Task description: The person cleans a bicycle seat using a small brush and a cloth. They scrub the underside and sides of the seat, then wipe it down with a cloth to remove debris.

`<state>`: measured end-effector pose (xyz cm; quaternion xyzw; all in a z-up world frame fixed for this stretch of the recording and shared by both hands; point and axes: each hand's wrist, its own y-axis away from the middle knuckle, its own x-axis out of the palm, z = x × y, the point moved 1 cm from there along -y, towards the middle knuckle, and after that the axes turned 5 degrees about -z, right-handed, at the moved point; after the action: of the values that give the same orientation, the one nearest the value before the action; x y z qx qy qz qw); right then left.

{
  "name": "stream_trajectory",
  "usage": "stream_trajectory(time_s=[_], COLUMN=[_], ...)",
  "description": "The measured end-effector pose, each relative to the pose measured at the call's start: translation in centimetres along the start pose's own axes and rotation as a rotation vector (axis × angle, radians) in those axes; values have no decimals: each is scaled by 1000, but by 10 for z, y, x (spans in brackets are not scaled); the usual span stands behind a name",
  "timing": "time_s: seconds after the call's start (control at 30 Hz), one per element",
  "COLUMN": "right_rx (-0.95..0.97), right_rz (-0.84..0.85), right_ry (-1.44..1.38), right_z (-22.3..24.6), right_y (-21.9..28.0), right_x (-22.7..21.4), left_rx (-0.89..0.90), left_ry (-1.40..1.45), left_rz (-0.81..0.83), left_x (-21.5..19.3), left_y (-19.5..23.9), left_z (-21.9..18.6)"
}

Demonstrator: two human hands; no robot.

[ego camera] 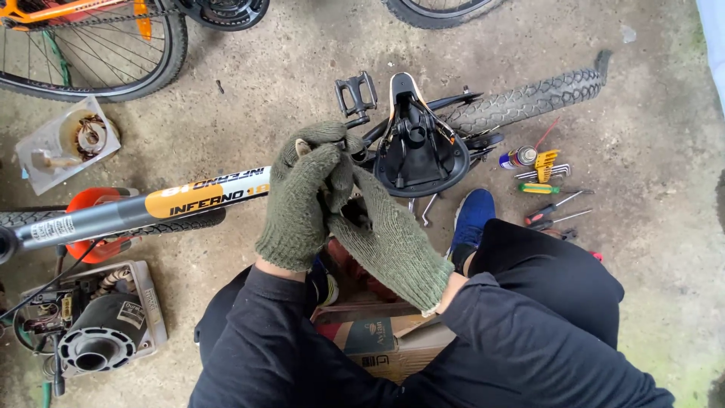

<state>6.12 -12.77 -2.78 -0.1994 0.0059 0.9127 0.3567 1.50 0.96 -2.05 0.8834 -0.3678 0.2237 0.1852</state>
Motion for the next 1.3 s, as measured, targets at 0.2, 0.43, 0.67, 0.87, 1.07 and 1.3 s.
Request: stream_trajectory(time_s=[0.2, 0.43, 0.67, 0.87, 1.07, 1.3], right_rx=[133, 244, 94, -240, -240, -176], right_rz=[151, -21, -301, -197, -167, -174], right_ry=[176, 353, 271, 302, 242, 274], right_z=[14, 21, 22, 36, 21, 15], right_y=[-1, 7, 5, -7, -2, -8], right_x=[-13, -50, -40, -52, -39, -39], left_rx=[18, 105, 135, 112, 36, -77], left_ry=[201, 295, -114, -242, -321, -81], left_rz=[-9, 16, -66, -94, -271, -322], left_x=[-2, -9, -5, 1, -1, 14], left_y=[-5, -8, -5, -3, -12, -4], left_z=[-7, -7, 0, 1, 3, 2])
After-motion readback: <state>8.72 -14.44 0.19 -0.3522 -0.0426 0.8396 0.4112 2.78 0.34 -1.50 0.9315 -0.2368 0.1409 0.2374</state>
